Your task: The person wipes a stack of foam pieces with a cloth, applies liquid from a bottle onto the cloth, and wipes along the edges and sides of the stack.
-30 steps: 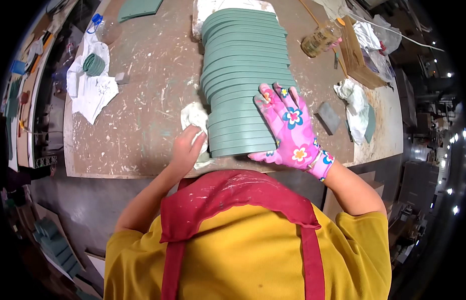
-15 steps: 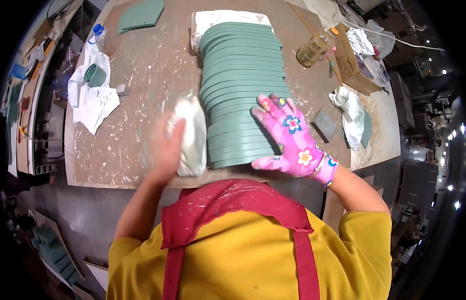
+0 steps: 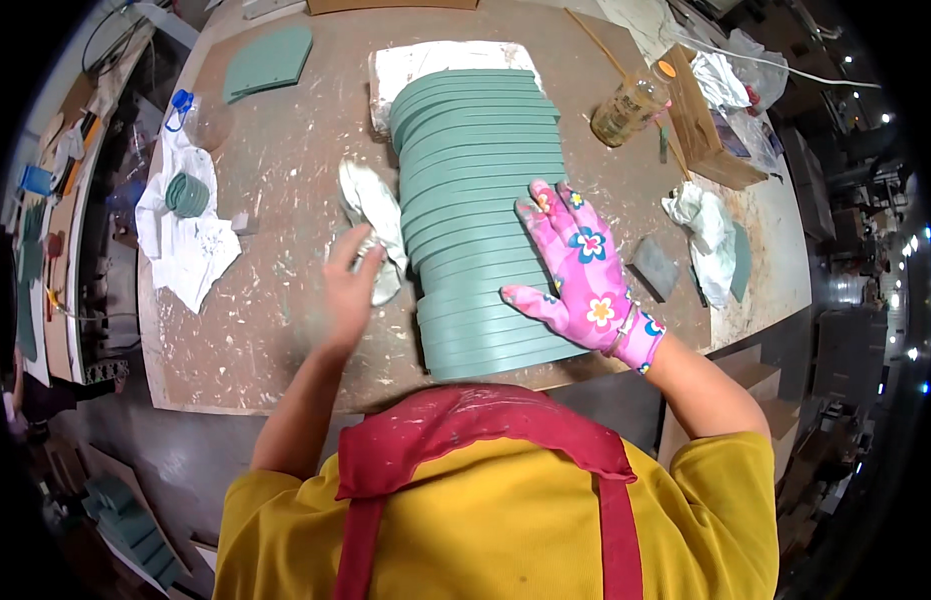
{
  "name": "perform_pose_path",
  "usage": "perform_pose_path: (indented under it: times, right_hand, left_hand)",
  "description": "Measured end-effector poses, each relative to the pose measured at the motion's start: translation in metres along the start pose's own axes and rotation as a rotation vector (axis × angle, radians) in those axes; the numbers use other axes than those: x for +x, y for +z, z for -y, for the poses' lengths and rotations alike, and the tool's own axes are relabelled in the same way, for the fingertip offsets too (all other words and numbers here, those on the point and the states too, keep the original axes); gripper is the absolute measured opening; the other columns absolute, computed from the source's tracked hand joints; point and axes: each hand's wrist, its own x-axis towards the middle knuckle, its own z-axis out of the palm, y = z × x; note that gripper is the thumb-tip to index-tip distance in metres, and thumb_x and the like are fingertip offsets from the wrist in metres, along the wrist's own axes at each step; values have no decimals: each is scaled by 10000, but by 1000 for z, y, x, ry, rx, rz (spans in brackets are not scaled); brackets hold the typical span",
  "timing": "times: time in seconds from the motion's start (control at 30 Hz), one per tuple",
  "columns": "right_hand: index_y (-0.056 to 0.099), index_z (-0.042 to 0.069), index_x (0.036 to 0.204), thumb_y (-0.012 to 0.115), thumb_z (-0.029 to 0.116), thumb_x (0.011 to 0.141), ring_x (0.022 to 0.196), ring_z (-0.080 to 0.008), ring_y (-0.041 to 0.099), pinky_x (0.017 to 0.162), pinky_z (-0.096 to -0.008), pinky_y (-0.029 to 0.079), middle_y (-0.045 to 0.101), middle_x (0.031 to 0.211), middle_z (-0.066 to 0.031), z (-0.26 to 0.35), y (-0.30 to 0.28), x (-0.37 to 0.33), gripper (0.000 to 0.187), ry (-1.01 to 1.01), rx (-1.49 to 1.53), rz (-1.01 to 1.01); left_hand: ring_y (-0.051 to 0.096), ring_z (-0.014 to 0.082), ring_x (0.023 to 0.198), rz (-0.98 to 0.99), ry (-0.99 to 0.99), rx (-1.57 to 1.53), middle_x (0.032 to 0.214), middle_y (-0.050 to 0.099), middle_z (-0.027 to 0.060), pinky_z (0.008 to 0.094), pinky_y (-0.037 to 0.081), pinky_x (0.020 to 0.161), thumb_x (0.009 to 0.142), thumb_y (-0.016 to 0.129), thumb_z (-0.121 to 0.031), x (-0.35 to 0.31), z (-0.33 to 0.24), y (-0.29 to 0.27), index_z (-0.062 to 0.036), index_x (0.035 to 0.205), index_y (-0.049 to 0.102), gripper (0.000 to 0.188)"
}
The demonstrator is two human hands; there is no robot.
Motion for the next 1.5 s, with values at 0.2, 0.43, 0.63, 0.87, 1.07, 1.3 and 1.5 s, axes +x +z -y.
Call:
perform_pose_path:
  times: [0.2,0.43,0.63,0.87,1.07,1.3,1.5]
  right_hand:
    - [366,29,1395,553,513,858,1342,-425,287,1107,-500,209,310,1465,-221,-15,-6,41,747,5,-42,-60]
    - [318,19,1426,542,509,875,1376,-398,253,1113,-482,231,257,1500,-205,-16,7,50,770,44,-72,35]
    - [353,11,1404,533,474,895,1368,-391,276,1122,-458,228,298,1476,-221,-22,4,54,711,17,-120,27]
    - [389,12,1383,462,386,955,1338,-395,325,1113,-447,246,349,1441,-236,-63,20,100,573,4,-74,-176]
    - [456,34,1335,474,396,945,1315,-406,350,1102,-457,257,416,1390,-240,-57,11,106,533,36,-160,-143]
    - [401,122,1394,458,382,951,1260,-410,417,1052,-441,352,384,1412,-241,-90,37,152,517,96,9,-239]
    - [396,106,1400,456,340,961,1292,-377,391,1065,-435,327,384,1421,-214,-81,25,144,501,177,-83,-197]
  left_hand:
    - [529,276,1021,187,452,187,989,594,88,424,414,864,711,756,-225,73,-77,10,-123,1024,647,347]
    - [593,355,861,148,53,226,993,584,169,412,493,733,805,653,-126,22,47,2,-11,1040,602,267]
    - [553,317,924,53,287,82,974,568,135,400,444,806,812,668,-220,97,-48,6,-39,1007,625,270]
    - [544,315,994,66,157,87,1027,556,125,408,431,845,831,655,-177,70,-1,30,-51,1014,632,224]
    - [599,295,924,95,-88,-115,999,589,185,365,466,783,878,608,-164,93,-4,6,18,1033,612,239]
    - [554,319,971,228,368,323,974,591,117,410,466,825,837,634,-271,137,-31,49,-75,1026,632,273]
    - [592,362,949,243,-45,262,1043,609,195,404,461,816,893,581,-236,94,19,2,4,1082,592,306]
